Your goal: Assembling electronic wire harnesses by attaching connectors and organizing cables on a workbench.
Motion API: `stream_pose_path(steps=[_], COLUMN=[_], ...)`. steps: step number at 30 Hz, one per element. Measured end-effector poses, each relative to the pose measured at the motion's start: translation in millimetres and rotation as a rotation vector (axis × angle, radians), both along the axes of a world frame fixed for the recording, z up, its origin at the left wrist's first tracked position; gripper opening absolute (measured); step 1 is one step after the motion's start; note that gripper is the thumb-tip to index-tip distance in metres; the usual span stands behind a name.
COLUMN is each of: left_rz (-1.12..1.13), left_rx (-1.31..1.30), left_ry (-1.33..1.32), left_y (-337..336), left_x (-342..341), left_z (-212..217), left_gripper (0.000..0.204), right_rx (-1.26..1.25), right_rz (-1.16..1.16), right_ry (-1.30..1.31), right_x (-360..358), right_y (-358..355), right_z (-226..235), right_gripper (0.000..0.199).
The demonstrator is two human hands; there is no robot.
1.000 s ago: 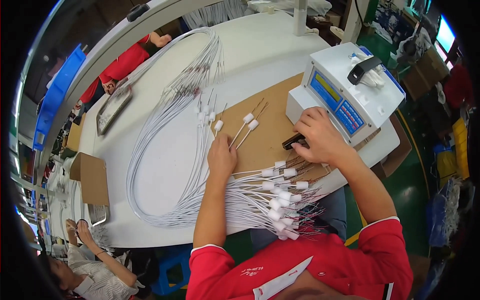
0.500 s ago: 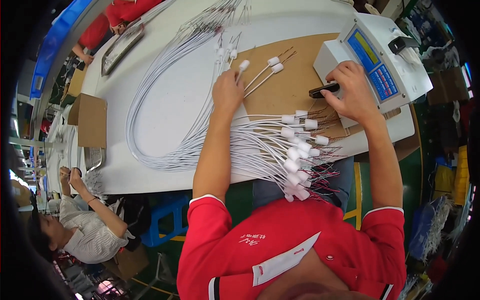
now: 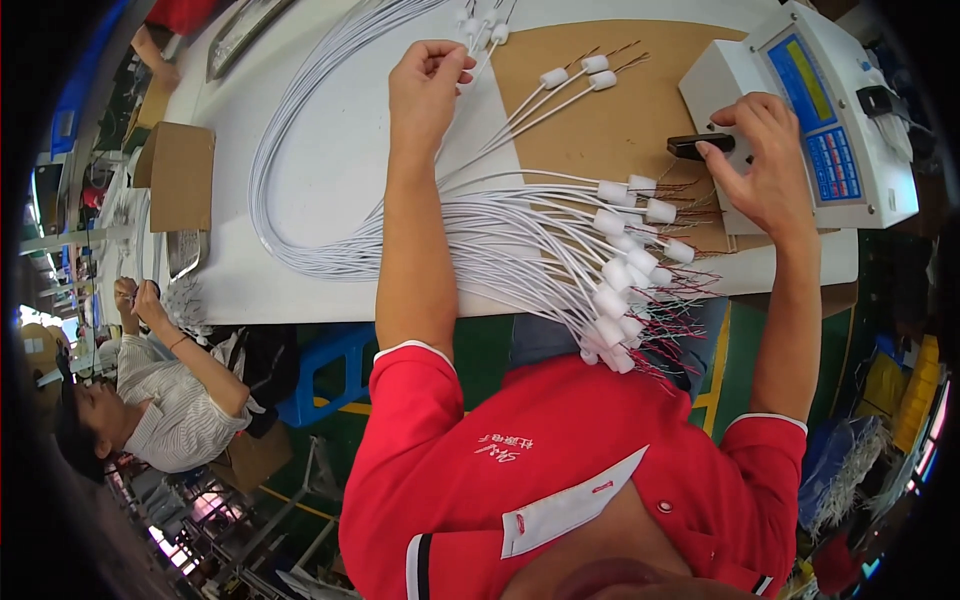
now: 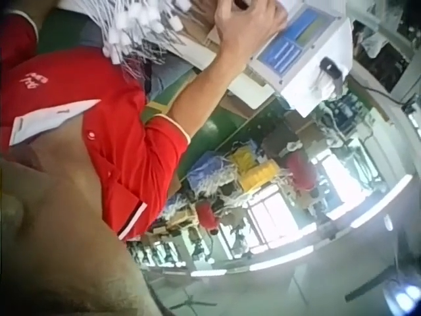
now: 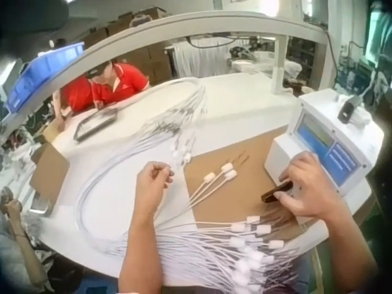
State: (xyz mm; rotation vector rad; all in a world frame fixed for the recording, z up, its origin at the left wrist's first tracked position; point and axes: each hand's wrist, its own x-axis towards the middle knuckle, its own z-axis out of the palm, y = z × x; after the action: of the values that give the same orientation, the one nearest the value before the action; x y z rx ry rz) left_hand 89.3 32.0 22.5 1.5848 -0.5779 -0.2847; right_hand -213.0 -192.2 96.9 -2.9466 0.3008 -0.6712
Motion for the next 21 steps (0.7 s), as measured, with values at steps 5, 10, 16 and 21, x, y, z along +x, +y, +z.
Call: stream_pose_path(steps=[5, 10, 16, 21], left_rz=[-0.227, -0.203, -0.112, -0.02], left_rx=[0.353, 0.575, 0.695, 0.475], left_ry=[-0.341, -0.785, -0.936, -0.723], left_y=[-14.0, -24.4, -37.6, -35.1], left_x=[-17.9, -54.8, -65.7, -58.2], left_z=[-17.8, -33.9, -32.9, -31.6], left_gripper=[0.022, 0.024, 0.008, 0.009], right_rx=[0.009, 0.014, 0.034, 0.039], right_rz=[-0.005, 0.016, -0.026, -0.052], right_ry=[-0.001, -0.048, -0.029, -0.051], right_x=[0.9, 5.4, 0.3, -0.5], right_y=[0.9, 3.7, 2.8, 5.2], right_z=[1.2, 1.4, 1.6, 2.0], right_gripper=[0.028, 0.028, 0.027, 0.028])
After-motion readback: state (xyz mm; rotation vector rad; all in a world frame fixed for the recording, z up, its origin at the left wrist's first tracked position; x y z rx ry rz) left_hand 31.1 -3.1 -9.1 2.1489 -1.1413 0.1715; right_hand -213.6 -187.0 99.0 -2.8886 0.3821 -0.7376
